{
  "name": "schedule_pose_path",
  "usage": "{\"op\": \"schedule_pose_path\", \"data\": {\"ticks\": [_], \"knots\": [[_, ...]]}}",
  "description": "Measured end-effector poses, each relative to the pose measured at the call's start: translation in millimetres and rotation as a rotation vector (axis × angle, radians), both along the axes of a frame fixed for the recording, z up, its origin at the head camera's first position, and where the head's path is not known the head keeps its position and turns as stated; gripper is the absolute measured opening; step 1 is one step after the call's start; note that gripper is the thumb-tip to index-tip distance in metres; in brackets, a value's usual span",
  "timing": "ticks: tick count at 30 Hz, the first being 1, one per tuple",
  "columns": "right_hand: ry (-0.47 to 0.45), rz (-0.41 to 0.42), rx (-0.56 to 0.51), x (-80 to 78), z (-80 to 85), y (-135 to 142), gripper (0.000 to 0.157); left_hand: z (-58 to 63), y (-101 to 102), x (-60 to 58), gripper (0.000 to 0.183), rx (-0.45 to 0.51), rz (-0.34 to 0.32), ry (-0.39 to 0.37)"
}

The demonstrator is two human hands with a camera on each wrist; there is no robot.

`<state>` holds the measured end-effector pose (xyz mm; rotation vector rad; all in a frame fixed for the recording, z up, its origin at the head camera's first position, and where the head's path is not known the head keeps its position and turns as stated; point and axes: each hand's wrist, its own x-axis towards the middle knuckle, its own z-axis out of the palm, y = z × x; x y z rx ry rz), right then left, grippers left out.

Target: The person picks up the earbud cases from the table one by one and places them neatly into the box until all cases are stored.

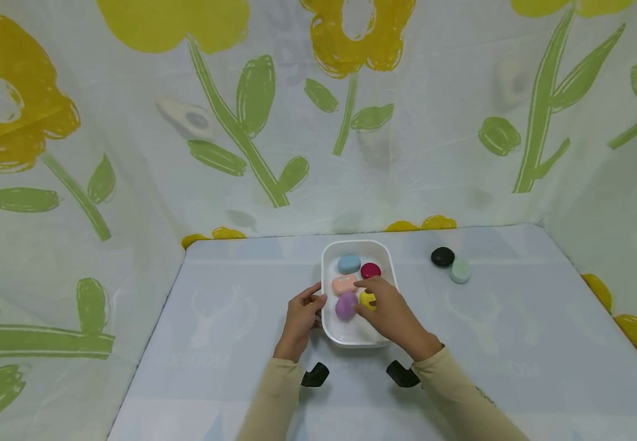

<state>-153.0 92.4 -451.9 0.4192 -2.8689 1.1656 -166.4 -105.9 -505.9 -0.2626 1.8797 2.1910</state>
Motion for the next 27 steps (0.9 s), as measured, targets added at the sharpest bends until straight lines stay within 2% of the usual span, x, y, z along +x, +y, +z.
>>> {"op": "schedule_pose_path", "data": {"ticks": [3,6,9,12,16,18,20,22,25,27], "knots": [[0.027,-0.070,-0.047,-2.1,4.6,19,0.043,-2.4,2,-0.4,0.043,-0.008,0.022,0.007],[0.095,-0.151,-0.067,-7.6,3.4,46,0.041,-5.5,4,-0.9,0.041,-0.031,0.039,0.021],[0.179,-0.244,-0.067,-16.0,-6.9,78,0.037,-7.4,4,-1.0,0.040,-0.045,0.046,0.028],[0.207,-0.321,-0.057,-23.7,-18.6,110,0.036,-8.2,4,-0.8,0.040,-0.051,0.047,0.020],[0.165,-0.376,-0.013,-31.9,-29.7,143,0.042,-7.8,3,-0.8,0.039,-0.058,0.041,0.004],[0.133,-0.382,0.011,-35.7,-33.0,155,0.045,-6.9,3,-0.5,0.041,-0.049,0.033,0.000],[0.105,-0.378,0.038,-40.7,-36.8,165,0.048,0.2,2,1.4,0.042,-0.045,0.020,-0.007],[0.069,-0.372,0.063,-45.6,-40.4,172,0.052,2.3,2,1.8,0.043,-0.037,0.017,-0.011],[0.023,-0.357,0.091,-52.0,-45.5,180,0.055,1.9,3,1.7,0.042,-0.043,0.028,-0.013],[-0.014,-0.345,0.102,-55.2,-48.3,182,0.055,-5.2,4,-0.2,0.040,-0.047,0.043,-0.007]]}}
